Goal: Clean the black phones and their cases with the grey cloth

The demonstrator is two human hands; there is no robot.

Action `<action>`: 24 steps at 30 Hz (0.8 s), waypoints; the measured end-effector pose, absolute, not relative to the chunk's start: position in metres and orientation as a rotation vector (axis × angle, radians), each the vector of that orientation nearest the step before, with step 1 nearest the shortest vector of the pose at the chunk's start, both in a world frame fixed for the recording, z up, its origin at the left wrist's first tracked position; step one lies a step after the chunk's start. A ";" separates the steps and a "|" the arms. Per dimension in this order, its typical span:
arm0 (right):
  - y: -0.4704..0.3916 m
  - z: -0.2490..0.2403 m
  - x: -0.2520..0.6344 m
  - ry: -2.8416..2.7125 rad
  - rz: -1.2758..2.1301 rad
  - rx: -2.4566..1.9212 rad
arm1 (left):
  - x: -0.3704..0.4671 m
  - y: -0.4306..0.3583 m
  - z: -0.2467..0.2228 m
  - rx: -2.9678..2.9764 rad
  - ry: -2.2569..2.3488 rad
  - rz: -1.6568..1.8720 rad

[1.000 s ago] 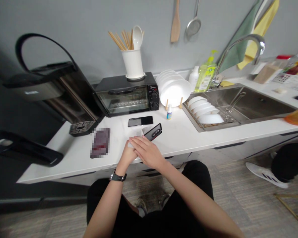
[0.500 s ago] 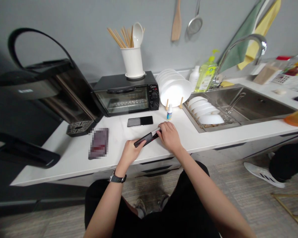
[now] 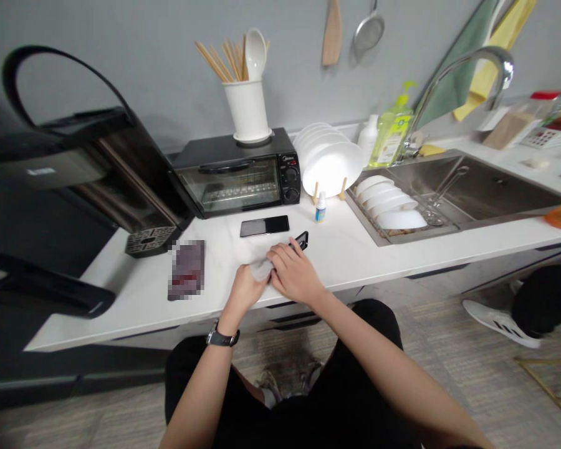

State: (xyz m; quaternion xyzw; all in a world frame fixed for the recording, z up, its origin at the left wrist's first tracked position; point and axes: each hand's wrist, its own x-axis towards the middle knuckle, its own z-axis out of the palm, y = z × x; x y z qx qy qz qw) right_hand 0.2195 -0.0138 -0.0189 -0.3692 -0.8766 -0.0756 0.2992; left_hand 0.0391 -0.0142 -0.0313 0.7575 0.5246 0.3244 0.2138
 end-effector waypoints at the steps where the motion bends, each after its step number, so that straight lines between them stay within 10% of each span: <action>1: -0.006 -0.019 0.230 -2.310 -0.237 -1.039 | 0.040 -0.016 -0.029 2.076 1.483 0.899; 24: -0.015 -0.022 0.224 -2.349 -0.237 -1.043 | 0.041 -0.017 -0.032 1.921 1.423 1.060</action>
